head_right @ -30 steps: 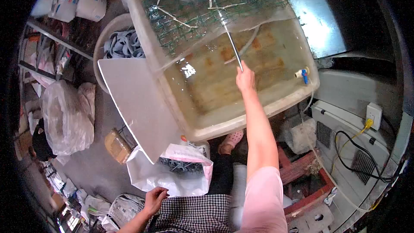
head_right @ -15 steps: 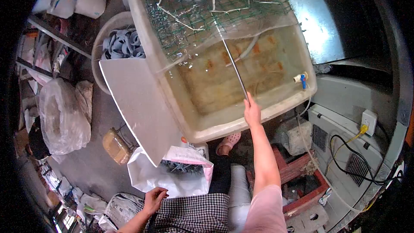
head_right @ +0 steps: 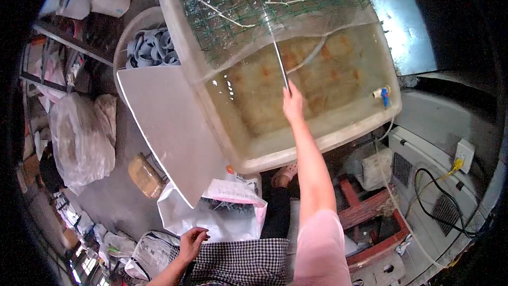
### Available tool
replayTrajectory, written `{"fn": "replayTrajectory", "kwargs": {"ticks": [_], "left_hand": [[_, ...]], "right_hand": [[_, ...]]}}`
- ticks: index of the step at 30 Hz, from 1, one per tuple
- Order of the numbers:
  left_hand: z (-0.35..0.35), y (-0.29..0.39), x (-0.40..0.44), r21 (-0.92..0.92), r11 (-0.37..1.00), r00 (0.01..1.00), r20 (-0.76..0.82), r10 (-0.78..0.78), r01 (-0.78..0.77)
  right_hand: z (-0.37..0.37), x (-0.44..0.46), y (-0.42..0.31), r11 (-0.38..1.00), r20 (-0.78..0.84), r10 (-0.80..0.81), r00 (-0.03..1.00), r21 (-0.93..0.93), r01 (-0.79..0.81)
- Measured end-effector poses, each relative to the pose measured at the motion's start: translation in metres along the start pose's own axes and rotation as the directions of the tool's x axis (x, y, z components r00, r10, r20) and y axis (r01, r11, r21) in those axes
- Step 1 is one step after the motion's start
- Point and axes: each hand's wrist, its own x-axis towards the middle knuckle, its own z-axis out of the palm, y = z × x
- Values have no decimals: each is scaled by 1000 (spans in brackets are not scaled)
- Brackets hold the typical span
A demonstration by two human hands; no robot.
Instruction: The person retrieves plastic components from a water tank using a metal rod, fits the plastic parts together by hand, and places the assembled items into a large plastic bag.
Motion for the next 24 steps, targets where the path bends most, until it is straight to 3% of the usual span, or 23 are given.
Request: {"fn": "replayTrajectory", "kwargs": {"ticks": [2, 4, 5, 8, 9, 12, 13, 15, 18, 20, 22, 23, 24], "left_hand": [[-1, 6, 0, -10, 1000, 1000, 3, 27, -27], [-2, 10, -3, 6, 999, 998, 55, -32, 32], [-2, 9, -4, 7, 999, 997, 61, -36, 36], [1, 10, -5, 72, 997, 999, 43, 0, -4], [1, 10, -5, 87, 996, 998, 58, 1, -6], [4, 17, -4, -21, 1000, 1000, -1, -20, 20], [3, 15, 0, 1, 1000, 999, 41, -25, 25], [1, 8, 0, 29, 999, 1000, 8, -15, 15], [-4, 7, 1, 8, 1000, 1000, 26, -3, 2], [-4, 21, -3, 12, 1000, 1000, 30, -4, 3], [-5, 22, -3, 9, 1000, 999, 35, 10, -10], [-6, 22, -6, 30, 999, 998, 68, 10, -12], [-6, 28, -9, 34, 999, 997, 76, 11, -13]], "right_hand": [[-25, -45, 27, 988, 21, 152, 988, 10, -152], [-54, -80, 14, 953, -8, 232, 973, -196, -229], [-59, -80, 15, 951, -11, 237, 971, -200, -234], [-54, -52, 21, 991, -56, -31, 998, -135, 23], [-48, -31, 6, 991, -39, 93, 995, -95, -97], [-17, 36, -9, 986, -63, 48, 997, -159, -57], [-14, 43, -30, 989, -10, 146, 989, 39, -145], [-4, 56, -22, 984, -59, -9, 998, -179, -1], [-32, 5, -22, 964, -86, 6, 996, -265, -28], [-60, -47, 7, 969, -16, 199, 980, -146, -199], [-106, -111, -13, 897, -22, 323, 946, -313, -313], [-125, -142, 0, 924, -34, 161, 986, -345, -163], [-143, -167, -1, 894, -20, 163, 986, -421, -156]]}}
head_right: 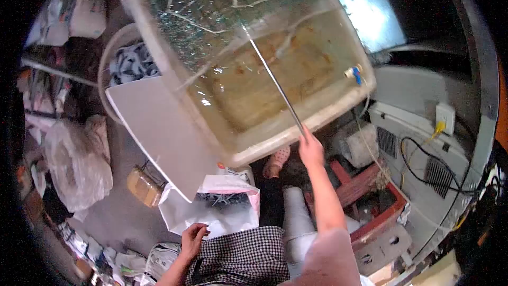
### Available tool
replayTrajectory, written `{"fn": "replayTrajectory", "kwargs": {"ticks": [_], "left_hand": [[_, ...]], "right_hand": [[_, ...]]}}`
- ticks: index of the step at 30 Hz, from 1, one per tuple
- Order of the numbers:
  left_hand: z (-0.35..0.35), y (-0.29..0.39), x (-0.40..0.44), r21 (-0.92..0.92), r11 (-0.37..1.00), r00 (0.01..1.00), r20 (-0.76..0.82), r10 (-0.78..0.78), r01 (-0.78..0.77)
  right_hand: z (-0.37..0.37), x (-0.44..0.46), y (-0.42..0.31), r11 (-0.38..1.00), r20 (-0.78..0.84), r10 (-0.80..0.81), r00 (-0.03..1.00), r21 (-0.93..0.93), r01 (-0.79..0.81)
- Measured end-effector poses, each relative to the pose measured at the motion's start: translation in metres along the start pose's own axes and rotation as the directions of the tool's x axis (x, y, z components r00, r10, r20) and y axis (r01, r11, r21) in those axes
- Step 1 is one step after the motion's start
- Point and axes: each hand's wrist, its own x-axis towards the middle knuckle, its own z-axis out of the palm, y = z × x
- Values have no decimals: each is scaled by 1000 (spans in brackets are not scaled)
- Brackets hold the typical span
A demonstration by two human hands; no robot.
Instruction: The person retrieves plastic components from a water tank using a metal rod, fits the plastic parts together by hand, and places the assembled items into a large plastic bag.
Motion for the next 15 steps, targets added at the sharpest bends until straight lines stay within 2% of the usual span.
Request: {"fn": "replayTrajectory", "kwargs": {"ticks": [1, 3, 6, 10, 11, 12, 15], "left_hand": [[-1, 2, -2, -10, 1000, 1000, -26, 6, -6], [-2, 4, -4, 55, 998, 999, 18, 31, -32], [1, 3, -9, 67, 997, 999, 12, 32, -32], [-4, -10, -12, 57, 995, 997, 17, 76, -77], [-5, -14, -16, 58, 994, 996, 20, 91, -92], [-8, -7, -20, 146, 984, 995, 13, 98, -99], [-16, -13, -24, 165, 978, 991, -18, 132, -128]], "right_hand": [[-15, -24, 9, 999, -27, -47, 999, 0, 47], [-47, -70, 17, 993, -21, -35, 999, -113, 33], [-78, -122, 32, 984, -37, -89, 995, -161, 82], [-110, -169, 43, 954, 45, 70, 997, -296, -54], [-114, -180, 49, 955, 63, 53, 997, -294, -33], [-118, -190, 55, 960, 29, 22, 999, -279, -13], [-112, -199, 64, 975, -23, -64, 998, -216, 58]]}}
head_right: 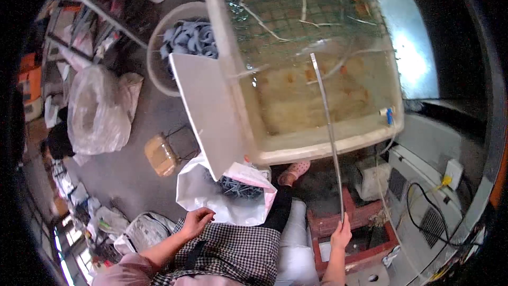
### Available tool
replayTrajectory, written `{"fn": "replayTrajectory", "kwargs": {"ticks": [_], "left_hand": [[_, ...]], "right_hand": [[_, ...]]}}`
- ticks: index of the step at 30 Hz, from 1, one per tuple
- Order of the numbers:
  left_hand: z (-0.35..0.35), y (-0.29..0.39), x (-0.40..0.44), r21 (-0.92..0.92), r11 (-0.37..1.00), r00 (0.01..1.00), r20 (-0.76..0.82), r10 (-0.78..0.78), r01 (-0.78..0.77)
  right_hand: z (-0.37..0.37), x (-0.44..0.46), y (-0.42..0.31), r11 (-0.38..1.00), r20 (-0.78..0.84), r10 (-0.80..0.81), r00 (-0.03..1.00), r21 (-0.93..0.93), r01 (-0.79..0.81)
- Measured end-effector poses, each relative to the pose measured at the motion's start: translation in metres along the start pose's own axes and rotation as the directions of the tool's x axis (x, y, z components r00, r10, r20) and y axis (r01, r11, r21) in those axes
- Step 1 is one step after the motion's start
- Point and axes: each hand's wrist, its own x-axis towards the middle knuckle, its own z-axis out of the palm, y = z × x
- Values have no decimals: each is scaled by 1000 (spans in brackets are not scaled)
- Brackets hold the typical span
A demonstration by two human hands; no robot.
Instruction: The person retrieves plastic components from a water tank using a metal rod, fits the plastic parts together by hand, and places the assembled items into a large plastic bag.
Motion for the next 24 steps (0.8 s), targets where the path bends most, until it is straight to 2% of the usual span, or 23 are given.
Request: {"fn": "replayTrajectory", "kwargs": {"ticks": [4, 6, 8, 10, 11, 12, 14, 18, 20, 22, 24], "left_hand": [[-3, -5, 1, -10, 999, 999, 5, -32, 32], [-5, -2, 0, -70, 997, 1000, -14, -26, 24], [-14, 11, -12, -111, 993, 998, -40, -38, 33], [-27, 1, -20, -104, 994, 997, -51, -50, 45], [-36, -2, -26, -106, 994, 997, -67, -42, 35], [-47, -4, -29, -110, 994, 996, -80, -29, 20], [-75, -14, -32, -95, 994, 991, -130, 42, -55], [-153, -33, -18, -24, 973, 949, -228, 220, -231], [-198, -49, -8, 20, 949, 901, -306, 306, -315], [-246, -70, -10, 8, 957, 887, -375, 271, -289], [-288, -115, -14, 7, 983, 899, -402, 173, -186]], "right_hand": [[48, 51, -41, 991, -88, -2, 996, 135, 14], [93, 93, -57, 985, -31, 64, 997, 163, -58], [143, 127, -66, 989, 34, 113, 993, 93, -116], [172, 142, -76, 998, 171, 65, 983, -19, -63], [181, 150, -80, 977, 331, 166, 929, -183, -109], [183, 149, -90, 977, 322, 153, 934, -189, -94], [174, 144, -110, 948, 329, 266, 906, -262, -183], [136, 89, -122, 971, 179, 159, 971, -205, -122], [114, 48, -133, 951, 111, 215, 970, -250, -182], [101, 12, -151, 924, 79, 338, 938, -217, -314], [91, -22, -185, 924, 101, 340, 935, -222, -312]]}}
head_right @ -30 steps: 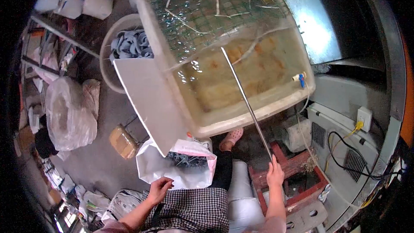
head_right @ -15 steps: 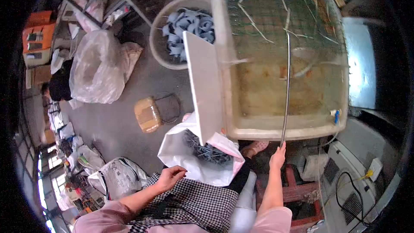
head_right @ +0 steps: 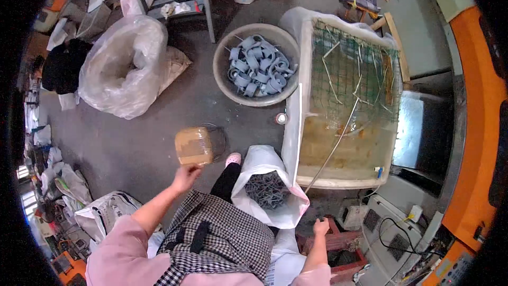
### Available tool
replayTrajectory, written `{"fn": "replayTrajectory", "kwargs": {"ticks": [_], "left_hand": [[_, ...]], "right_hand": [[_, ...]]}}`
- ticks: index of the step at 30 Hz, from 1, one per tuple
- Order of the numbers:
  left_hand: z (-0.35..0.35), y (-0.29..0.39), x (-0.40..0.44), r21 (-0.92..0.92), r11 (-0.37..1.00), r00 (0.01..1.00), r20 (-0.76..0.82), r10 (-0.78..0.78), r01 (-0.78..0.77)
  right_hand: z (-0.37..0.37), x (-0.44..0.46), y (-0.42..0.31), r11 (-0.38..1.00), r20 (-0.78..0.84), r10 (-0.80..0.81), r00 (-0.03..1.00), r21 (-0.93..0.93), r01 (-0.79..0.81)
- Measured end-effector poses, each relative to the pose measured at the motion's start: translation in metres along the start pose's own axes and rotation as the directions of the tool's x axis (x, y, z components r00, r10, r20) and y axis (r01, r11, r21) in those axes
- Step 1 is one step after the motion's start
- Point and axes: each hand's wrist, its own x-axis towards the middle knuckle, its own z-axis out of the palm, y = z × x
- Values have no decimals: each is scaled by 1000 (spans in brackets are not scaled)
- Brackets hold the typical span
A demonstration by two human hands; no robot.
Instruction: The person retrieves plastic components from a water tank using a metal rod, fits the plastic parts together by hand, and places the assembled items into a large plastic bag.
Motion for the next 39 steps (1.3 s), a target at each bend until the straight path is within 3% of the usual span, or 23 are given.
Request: {"fn": "replayTrajectory", "kwargs": {"ticks": [2, 3, 6, 8, 12, 14, 15, 16, 17, 18, 20, 23, 26, 28, 32, 34, 36, 37, 38, 39], "left_hand": [[-39, -49, -9, 134, 984, 992, -59, -111, 118], [-52, -88, -14, 290, 945, 988, -59, -144, 155], [-95, -157, -53, 610, 748, 947, -11, -320, 260], [-104, -227, -76, 791, 564, 883, 65, -464, 238], [-124, -217, -125, 809, 550, 831, 150, -536, 209], [-120, -249, -134, 838, 545, 819, 333, -468, -29], [-121, -242, -136, 839, 544, 823, 324, -466, -22], [-121, -216, -134, 839, 544, 809, 335, -482, -23], [-121, -194, -139, 839, 543, 792, 348, -502, -24], [-120, -186, -149, 840, 543, 792, 342, -507, -15], [-120, -177, -162, 543, 764, 886, 73, -457, 349], [-117, -196, -189, 517, 772, 897, 17, -442, 370], [-116, -214, -215, 556, 738, 879, 26, -476, 383], [-127, -188, -234, 522, 740, 865, 7, -502, 425], [-134, -191, -234, 361, 789, 849, -18, -528, 498], [-138, -198, -227, 285, 823, 860, -11, -511, 492], [-148, -198, -215, 227, 858, 881, -4, -473, 461], [-150, -201, -210, 234, 857, 885, -34, -465, 459], [-153, -205, -207, 251, 871, 906, -70, -418, 421], [-156, -217, -203, 241, 888, 919, -64, -388, 392]], "right_hand": [[-7, -31, -21, 992, 42, -119, 992, -35, 120], [-11, -43, -35, 980, 28, -195, 980, -33, 196], [-34, -72, -88, 955, -32, -298, 954, 1, 298], [-55, -83, -117, 945, -78, -322, 944, 41, 326], [-79, -99, -131, 897, -193, -396, 898, 128, 423], [-83, -110, -128, 880, -203, -430, 880, 123, 459], [-82, -114, -127, 875, -206, -437, 876, 128, 467], [-77, -116, -124, 855, -153, -272, 950, 414, 312], [-72, -121, -116, 747, -43, -120, 992, 654, 119], [-67, -132, -104, 747, -38, -127, 991, 654, 121], [-54, -143, -90, 930, -295, -244, 924, 200, 309], [-17, -142, -52, 931, -140, -342, 929, 81, 355], [-4, -163, -38, 948, -55, -261, 964, 175, 267], [-1, -178, -36, 966, -3, -227, 974, 128, 225], [28, -170, -14, 945, -117, -286, 951, 131, 300], [14, -179, -30, 969, 2, -165, 986, 188, 162], [13, -183, -39, 948, -199, -310, 930, 12, 319], [14, -176, -42, 938, -179, -340, 923, 4, 346], [13, -170, -45, 915, -150, -361, 921, 136, 380], [9, -175, -61, 929, -178, -336, 925, 98, 356]]}}
